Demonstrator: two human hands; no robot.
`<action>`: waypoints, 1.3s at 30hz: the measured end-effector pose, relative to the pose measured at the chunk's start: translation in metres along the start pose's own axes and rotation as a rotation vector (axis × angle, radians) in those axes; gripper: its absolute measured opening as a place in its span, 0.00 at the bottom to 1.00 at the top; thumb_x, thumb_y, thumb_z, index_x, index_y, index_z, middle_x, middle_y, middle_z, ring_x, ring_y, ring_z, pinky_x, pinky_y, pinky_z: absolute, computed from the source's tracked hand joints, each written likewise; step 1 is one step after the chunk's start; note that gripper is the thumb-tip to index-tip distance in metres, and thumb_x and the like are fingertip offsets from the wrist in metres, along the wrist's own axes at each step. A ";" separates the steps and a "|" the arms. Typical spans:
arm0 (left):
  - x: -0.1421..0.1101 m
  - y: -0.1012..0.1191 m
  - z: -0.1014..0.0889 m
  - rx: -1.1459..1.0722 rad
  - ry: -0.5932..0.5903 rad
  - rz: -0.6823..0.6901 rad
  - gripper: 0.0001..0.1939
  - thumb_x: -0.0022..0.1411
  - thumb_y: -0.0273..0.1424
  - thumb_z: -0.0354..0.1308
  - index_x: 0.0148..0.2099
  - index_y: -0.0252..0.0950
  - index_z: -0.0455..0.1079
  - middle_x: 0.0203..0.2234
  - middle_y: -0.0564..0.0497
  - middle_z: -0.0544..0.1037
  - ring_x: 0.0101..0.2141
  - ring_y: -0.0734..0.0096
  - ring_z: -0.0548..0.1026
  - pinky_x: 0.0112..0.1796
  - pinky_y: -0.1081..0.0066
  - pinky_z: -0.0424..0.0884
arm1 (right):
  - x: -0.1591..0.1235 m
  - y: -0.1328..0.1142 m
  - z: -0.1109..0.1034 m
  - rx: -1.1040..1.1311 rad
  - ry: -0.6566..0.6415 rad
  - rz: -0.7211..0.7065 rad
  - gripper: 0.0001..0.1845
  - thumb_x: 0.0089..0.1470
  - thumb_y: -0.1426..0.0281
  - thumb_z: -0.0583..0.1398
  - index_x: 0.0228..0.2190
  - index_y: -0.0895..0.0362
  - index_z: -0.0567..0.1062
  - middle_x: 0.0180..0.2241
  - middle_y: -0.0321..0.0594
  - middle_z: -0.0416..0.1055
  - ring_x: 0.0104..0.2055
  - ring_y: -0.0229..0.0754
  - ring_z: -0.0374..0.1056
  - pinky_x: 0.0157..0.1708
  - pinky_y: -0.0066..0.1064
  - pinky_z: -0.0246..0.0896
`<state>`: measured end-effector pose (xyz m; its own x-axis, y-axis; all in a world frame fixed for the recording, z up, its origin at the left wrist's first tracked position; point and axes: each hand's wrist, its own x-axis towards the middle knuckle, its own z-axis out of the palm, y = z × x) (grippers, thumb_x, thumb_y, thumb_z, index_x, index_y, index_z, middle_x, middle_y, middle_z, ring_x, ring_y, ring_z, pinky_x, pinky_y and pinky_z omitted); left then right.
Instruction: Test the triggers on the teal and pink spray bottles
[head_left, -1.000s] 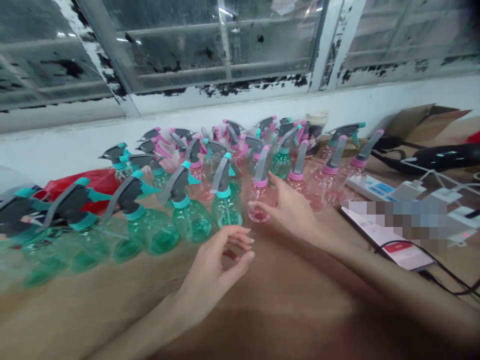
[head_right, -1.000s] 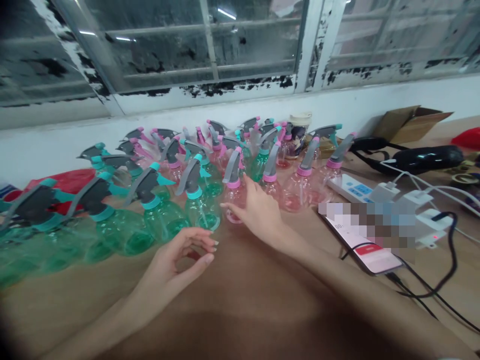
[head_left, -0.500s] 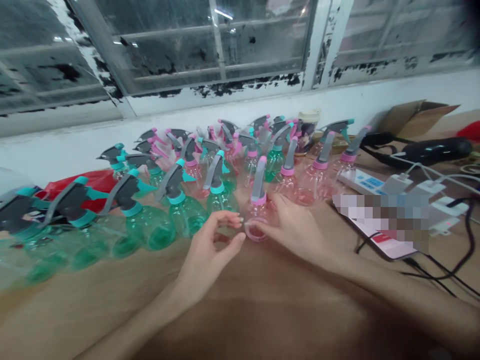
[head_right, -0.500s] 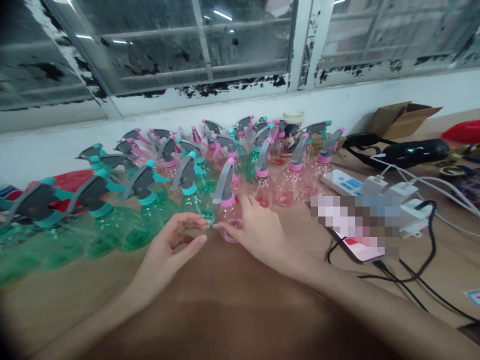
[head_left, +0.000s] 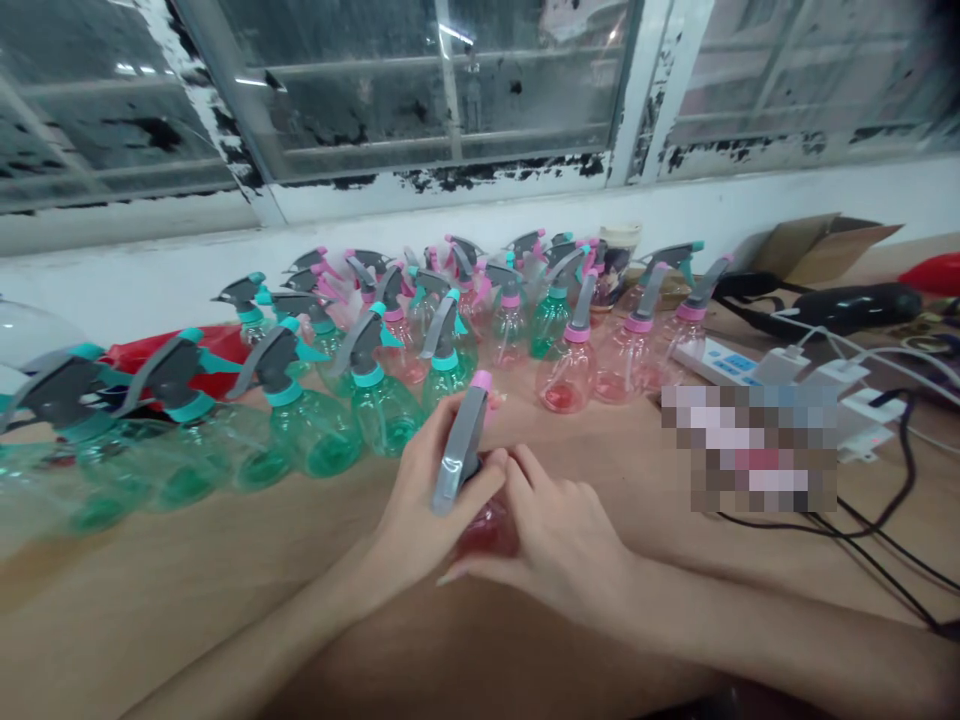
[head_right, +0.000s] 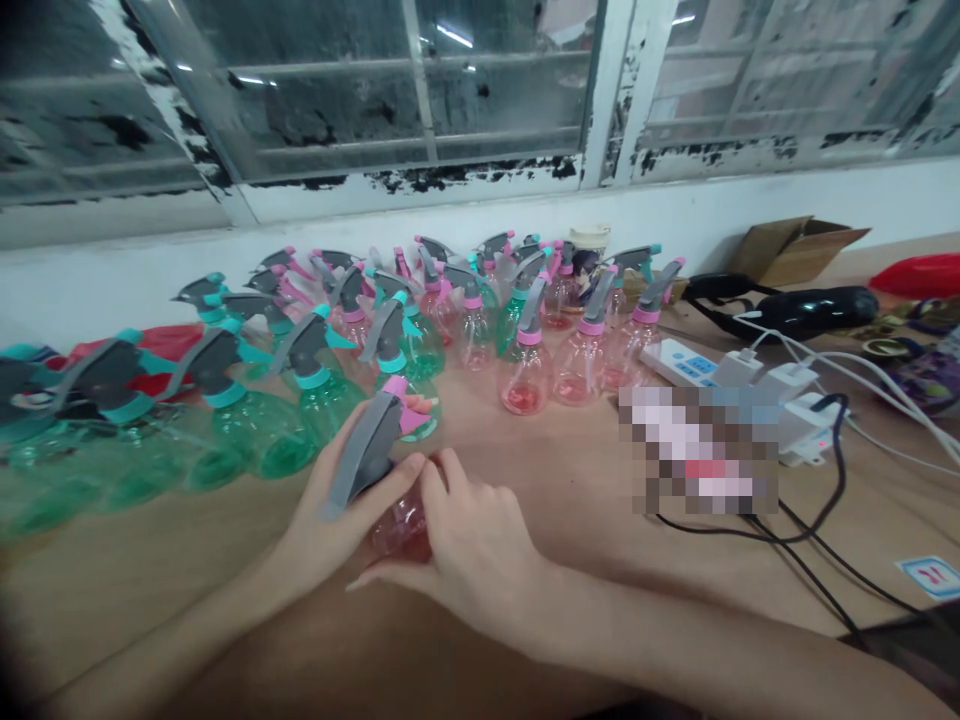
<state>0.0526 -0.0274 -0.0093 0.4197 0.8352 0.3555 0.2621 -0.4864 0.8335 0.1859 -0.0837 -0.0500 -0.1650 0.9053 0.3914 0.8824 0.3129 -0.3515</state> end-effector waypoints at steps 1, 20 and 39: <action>-0.002 0.000 -0.002 0.005 0.013 0.013 0.13 0.59 0.28 0.56 0.47 0.41 0.65 0.30 0.56 0.69 0.29 0.72 0.68 0.31 0.72 0.69 | 0.000 0.000 0.001 0.018 -0.006 -0.031 0.44 0.47 0.35 0.53 0.48 0.60 0.69 0.40 0.47 0.73 0.33 0.53 0.75 0.21 0.39 0.68; 0.010 -0.001 -0.015 -0.026 -0.059 -0.002 0.03 0.46 0.25 0.51 0.26 0.39 0.61 0.19 0.59 0.58 0.19 0.76 0.57 0.20 0.74 0.56 | -0.006 0.128 0.025 0.015 -0.224 -0.169 0.37 0.59 0.50 0.56 0.63 0.56 0.59 0.66 0.50 0.54 0.68 0.54 0.48 0.64 0.55 0.46; 0.011 -0.001 -0.010 -0.018 -0.057 0.049 0.06 0.46 0.24 0.49 0.27 0.40 0.59 0.20 0.60 0.58 0.20 0.75 0.57 0.23 0.72 0.58 | -0.007 0.122 0.024 -0.015 -0.319 -0.127 0.42 0.58 0.47 0.55 0.64 0.58 0.56 0.66 0.50 0.50 0.69 0.54 0.43 0.64 0.56 0.42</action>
<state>0.0482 -0.0152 -0.0023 0.4808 0.7942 0.3715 0.2247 -0.5212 0.8233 0.2842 -0.0449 -0.1156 -0.4011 0.9046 0.1446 0.8520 0.4264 -0.3038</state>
